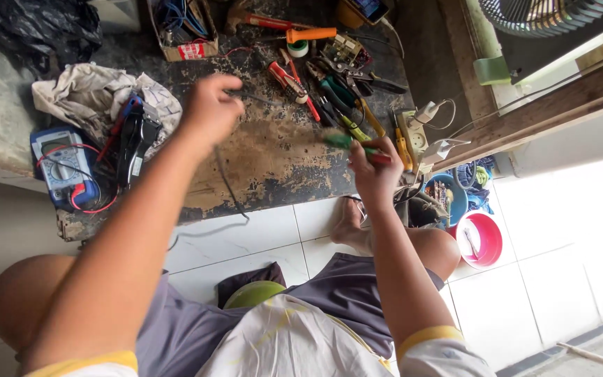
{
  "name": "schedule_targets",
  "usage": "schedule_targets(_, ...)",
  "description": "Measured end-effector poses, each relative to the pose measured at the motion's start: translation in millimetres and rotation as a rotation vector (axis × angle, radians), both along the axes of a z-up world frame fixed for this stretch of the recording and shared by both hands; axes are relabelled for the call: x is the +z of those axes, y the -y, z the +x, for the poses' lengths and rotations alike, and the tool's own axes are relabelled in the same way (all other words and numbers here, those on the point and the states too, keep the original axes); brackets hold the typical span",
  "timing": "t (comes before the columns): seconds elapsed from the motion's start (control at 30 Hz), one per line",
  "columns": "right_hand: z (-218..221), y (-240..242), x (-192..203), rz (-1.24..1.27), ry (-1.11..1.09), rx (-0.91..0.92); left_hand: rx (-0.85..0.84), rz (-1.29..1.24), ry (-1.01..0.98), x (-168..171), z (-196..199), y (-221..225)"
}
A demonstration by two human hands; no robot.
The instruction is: Disassembling and cleaning a hair clipper on a workbench using a screwdriver and a brush
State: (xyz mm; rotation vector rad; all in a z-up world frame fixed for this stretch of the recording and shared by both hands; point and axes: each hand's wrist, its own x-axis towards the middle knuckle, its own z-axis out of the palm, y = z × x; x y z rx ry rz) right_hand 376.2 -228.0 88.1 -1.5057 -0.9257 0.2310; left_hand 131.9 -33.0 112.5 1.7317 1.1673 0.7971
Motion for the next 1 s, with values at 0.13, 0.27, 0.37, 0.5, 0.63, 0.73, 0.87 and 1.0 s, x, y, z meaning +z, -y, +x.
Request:
schedule_targets(0.13, -8.2, 0.3, -5.5, -0.194, 0.276, 0.043, 0.033, -0.034, -0.351, 10.4, -39.9, -41.2)
schedule_targets(0.27, -17.1, 28.7, -8.2, -0.249, 0.308, 0.018, 0.118, 0.112, -0.529, -90.3, -78.5, -84.4)
schedule_targets(0.37, -36.8, 34.2, 13.8, -0.201, 0.187, 0.023, 0.089, 0.172, -0.629, -98.4, -86.6, -67.0)
schedule_targets(0.5, -89.0, 7.6, 22.4, -0.133, 0.168, 0.245, -0.013, 0.196, -0.678, -90.7, -85.2, -48.4)
schedule_targets(0.63, -136.0, -29.6, -30.6, -0.111, 0.099, 0.593, -0.124, 0.188, -0.701, -49.7, -96.1, -21.8)
schedule_targets(0.73, -130.6, -34.2, -33.5, -0.162, 0.104, 0.67, -0.194, 0.11, -0.78, -51.5, -105.5, -16.7)
schedule_targets(0.87, -69.6, -3.3, -9.0, -0.322, 0.191, 0.472, -0.25, 0.069, -0.771, -46.6, -110.7, -12.5)
schedule_targets(1.0, -32.2, 24.7, 22.2, -0.32, 0.039, 0.232, -0.247, 0.038, -0.736, -30.3, -109.4, -4.8)
